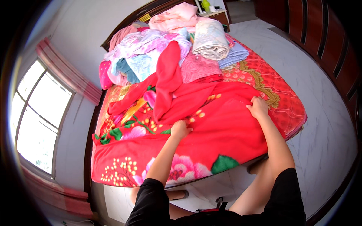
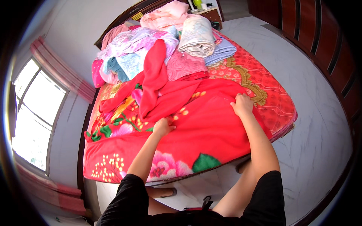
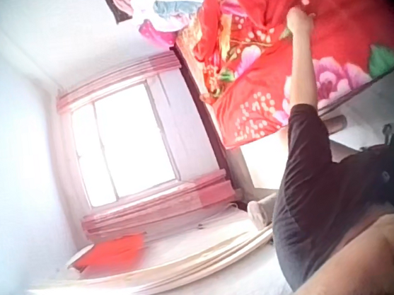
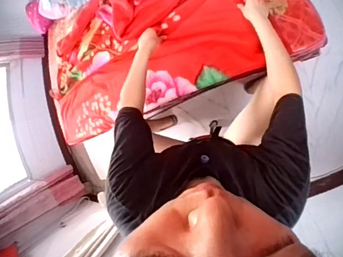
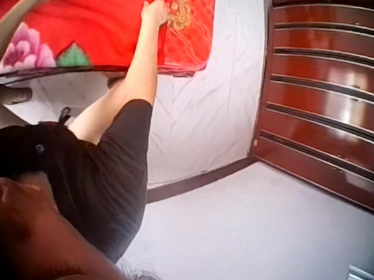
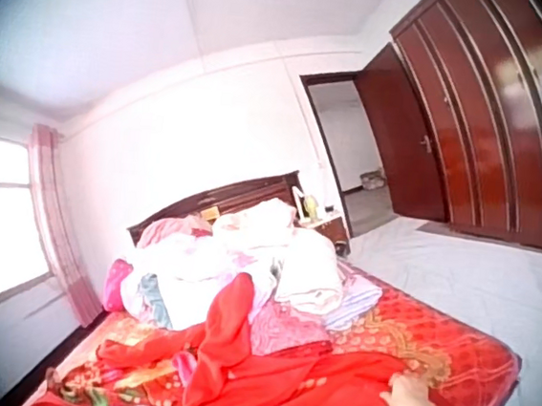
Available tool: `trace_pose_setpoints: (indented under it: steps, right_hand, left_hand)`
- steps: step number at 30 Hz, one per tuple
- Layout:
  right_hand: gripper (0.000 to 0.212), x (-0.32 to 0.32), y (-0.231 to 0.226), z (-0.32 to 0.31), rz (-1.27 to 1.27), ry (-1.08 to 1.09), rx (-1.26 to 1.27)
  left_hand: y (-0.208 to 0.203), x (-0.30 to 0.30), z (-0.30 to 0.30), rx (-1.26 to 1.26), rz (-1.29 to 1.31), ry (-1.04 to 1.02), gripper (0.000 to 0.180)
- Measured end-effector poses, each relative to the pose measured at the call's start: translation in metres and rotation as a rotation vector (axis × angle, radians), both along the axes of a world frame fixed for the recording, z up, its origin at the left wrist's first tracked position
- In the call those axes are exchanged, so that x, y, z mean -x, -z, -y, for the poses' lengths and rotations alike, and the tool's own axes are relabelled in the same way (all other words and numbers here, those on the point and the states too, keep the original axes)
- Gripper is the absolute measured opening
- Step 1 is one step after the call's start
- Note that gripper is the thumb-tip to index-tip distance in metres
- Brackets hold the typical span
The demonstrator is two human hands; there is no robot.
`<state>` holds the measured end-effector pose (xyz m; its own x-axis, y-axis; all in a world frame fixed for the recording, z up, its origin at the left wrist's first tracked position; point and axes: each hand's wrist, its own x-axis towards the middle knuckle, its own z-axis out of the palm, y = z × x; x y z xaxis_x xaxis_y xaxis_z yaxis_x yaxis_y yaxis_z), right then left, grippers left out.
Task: The person folds a light-colored floral sheet on a bed, smoothing and aligning it into a compact rectangle. They then fold a red floral blanket, smoothing it out and folding it into a neat pile on the bed.
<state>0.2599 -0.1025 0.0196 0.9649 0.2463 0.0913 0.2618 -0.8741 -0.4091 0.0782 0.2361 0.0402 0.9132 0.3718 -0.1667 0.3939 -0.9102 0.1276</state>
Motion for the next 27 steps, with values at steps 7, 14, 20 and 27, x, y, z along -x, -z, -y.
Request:
trace_pose_setpoints:
  steps: [7, 14, 20, 27]
  right_hand:
    - [0.028, -0.026, 0.001, 0.030, -0.009, 0.058, -0.192]
    - [0.032, -0.037, 0.006, 0.045, -0.093, 0.155, -0.129]
    - [0.048, -0.013, -0.007, 0.049, -0.107, 0.105, -0.098]
    - [0.055, 0.023, -0.025, 0.071, -0.156, 0.046, -0.010]
  left_hand:
    - [0.000, -0.051, 0.022, -0.010, 0.200, -0.032, 0.020]
    - [0.061, -0.094, 0.048, -0.022, 0.588, 0.022, 0.025]
    - [0.060, -0.086, 0.068, -0.015, 0.554, 0.079, 0.055]
    - [0.048, -0.045, 0.104, 0.026, 0.500, 0.255, 0.067]
